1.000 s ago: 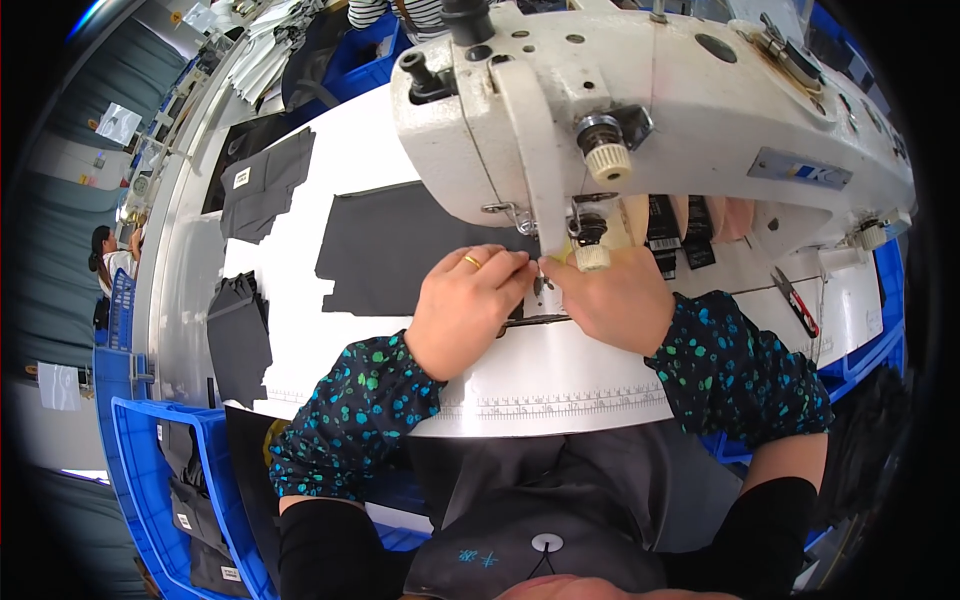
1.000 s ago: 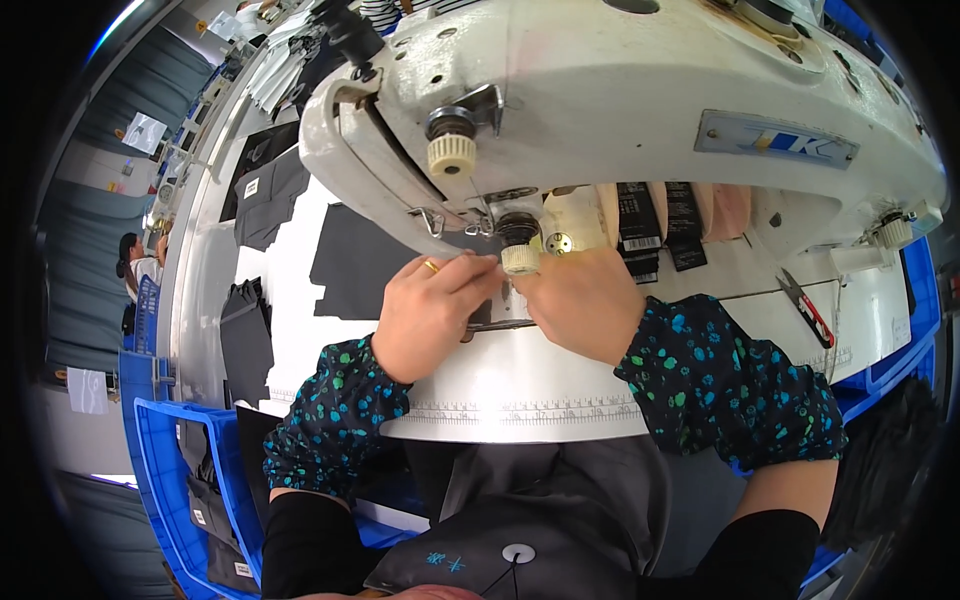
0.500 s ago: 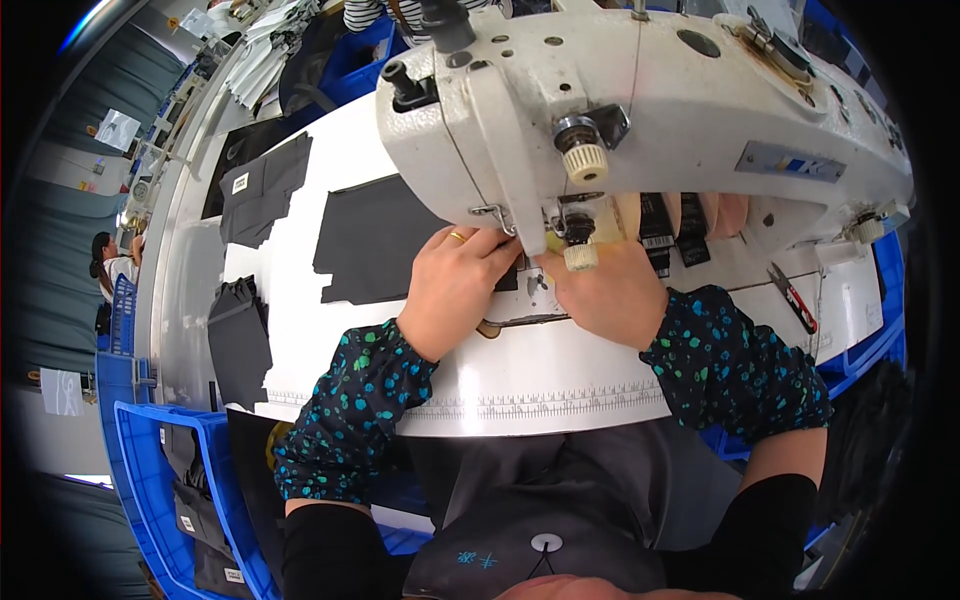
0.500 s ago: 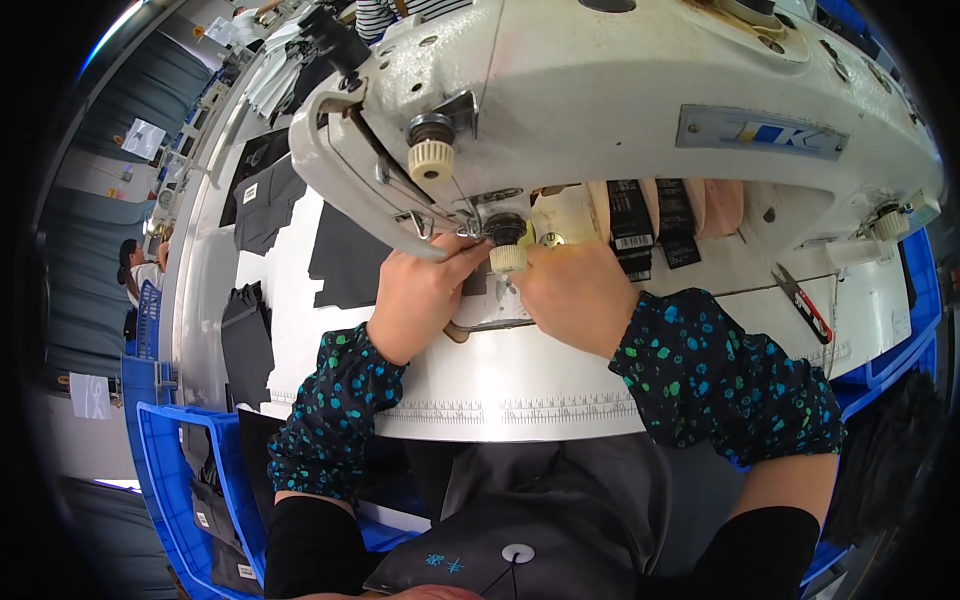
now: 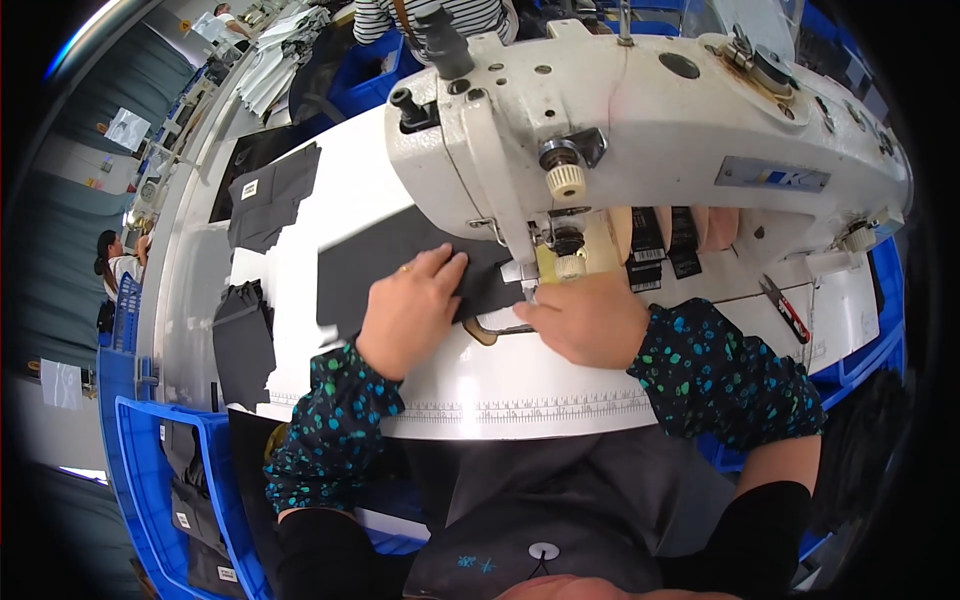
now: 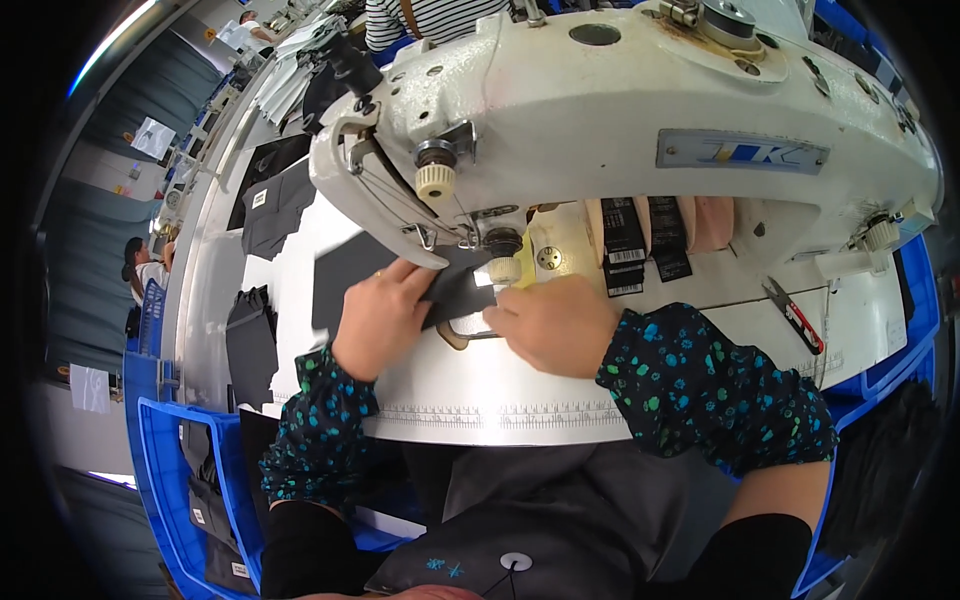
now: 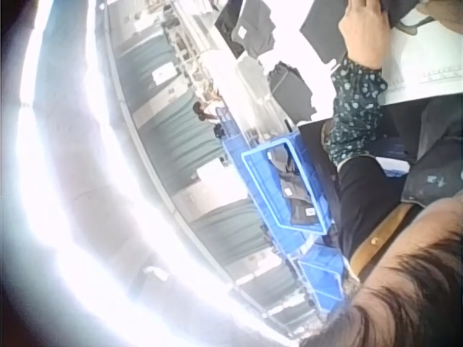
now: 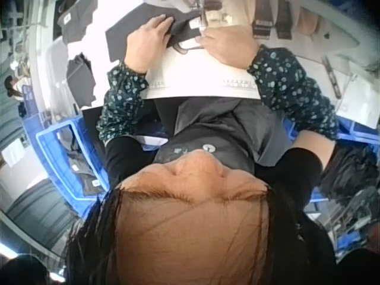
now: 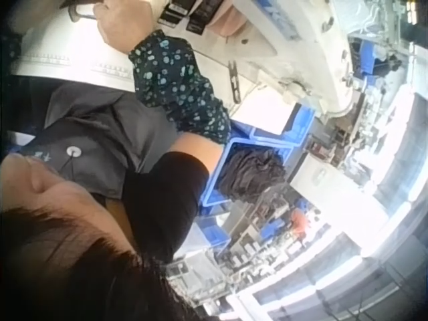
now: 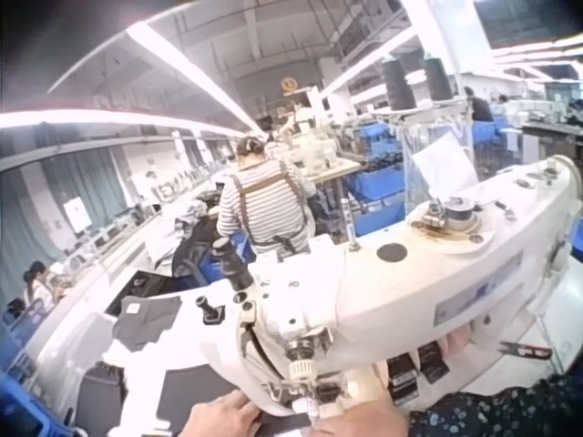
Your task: Sewing labels and folding leather components using an industrial sewing machine.
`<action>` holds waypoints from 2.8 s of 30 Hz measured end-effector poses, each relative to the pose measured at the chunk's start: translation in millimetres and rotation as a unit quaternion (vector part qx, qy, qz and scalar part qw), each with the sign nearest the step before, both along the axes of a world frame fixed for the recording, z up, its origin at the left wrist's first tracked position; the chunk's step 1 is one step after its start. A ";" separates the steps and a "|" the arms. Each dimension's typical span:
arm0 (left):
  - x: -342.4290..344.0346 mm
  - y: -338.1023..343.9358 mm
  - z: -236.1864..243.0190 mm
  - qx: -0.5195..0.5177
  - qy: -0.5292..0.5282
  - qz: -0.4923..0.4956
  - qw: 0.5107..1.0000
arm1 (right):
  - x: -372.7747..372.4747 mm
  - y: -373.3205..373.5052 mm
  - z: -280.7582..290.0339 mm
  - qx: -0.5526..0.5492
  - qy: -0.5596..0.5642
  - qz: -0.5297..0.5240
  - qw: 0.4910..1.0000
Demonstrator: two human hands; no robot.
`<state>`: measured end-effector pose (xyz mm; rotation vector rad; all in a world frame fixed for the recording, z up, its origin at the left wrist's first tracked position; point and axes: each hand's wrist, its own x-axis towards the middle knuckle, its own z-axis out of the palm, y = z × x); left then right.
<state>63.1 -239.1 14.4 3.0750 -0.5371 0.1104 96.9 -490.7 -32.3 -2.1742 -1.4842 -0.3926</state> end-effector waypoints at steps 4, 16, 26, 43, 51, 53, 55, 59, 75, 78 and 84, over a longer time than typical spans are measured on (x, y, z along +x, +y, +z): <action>-29.7 -25.7 20.4 0.072 0.041 0.028 0.996 | -7.5 2.3 -2.9 0.007 -0.001 0.020 1.000; 56.8 -8.3 0.6 -0.199 -0.033 -0.165 0.966 | -8.7 -0.1 -1.9 -0.024 -0.039 -0.122 0.992; 49.7 14.4 -19.3 -0.386 0.198 -0.085 0.897 | 1.2 -1.2 12.4 0.019 -0.156 0.000 0.988; 48.5 -8.6 -16.3 -0.235 0.128 -0.004 0.964 | -11.1 5.1 -4.1 0.046 -0.155 0.082 0.983; 48.5 -8.1 -17.6 -0.258 0.136 0.012 0.956 | -9.3 2.6 -3.5 0.053 -0.129 0.084 0.987; 49.3 -7.3 -19.7 -0.261 0.133 0.009 0.956 | -8.6 2.0 -3.8 0.055 -0.121 0.083 0.988; 49.3 -5.7 -21.7 -0.263 0.129 0.007 0.956 | -8.4 2.1 -2.5 0.056 -0.115 0.080 0.989; 49.8 -4.7 -25.0 -0.294 0.108 0.009 0.950 | -5.5 2.8 -0.4 0.063 -0.119 0.072 0.988; 56.3 -10.5 -34.1 -0.315 0.056 0.010 0.947 | 1.0 -4.5 6.4 0.033 -0.092 0.053 0.994; 57.6 -9.0 -36.6 -0.304 0.043 0.004 0.952 | 0.7 -3.8 6.6 0.040 -0.101 0.050 0.993; 57.3 -7.3 -31.3 -0.312 0.065 0.022 0.948 | -1.5 -2.0 4.9 0.030 -0.117 0.049 0.991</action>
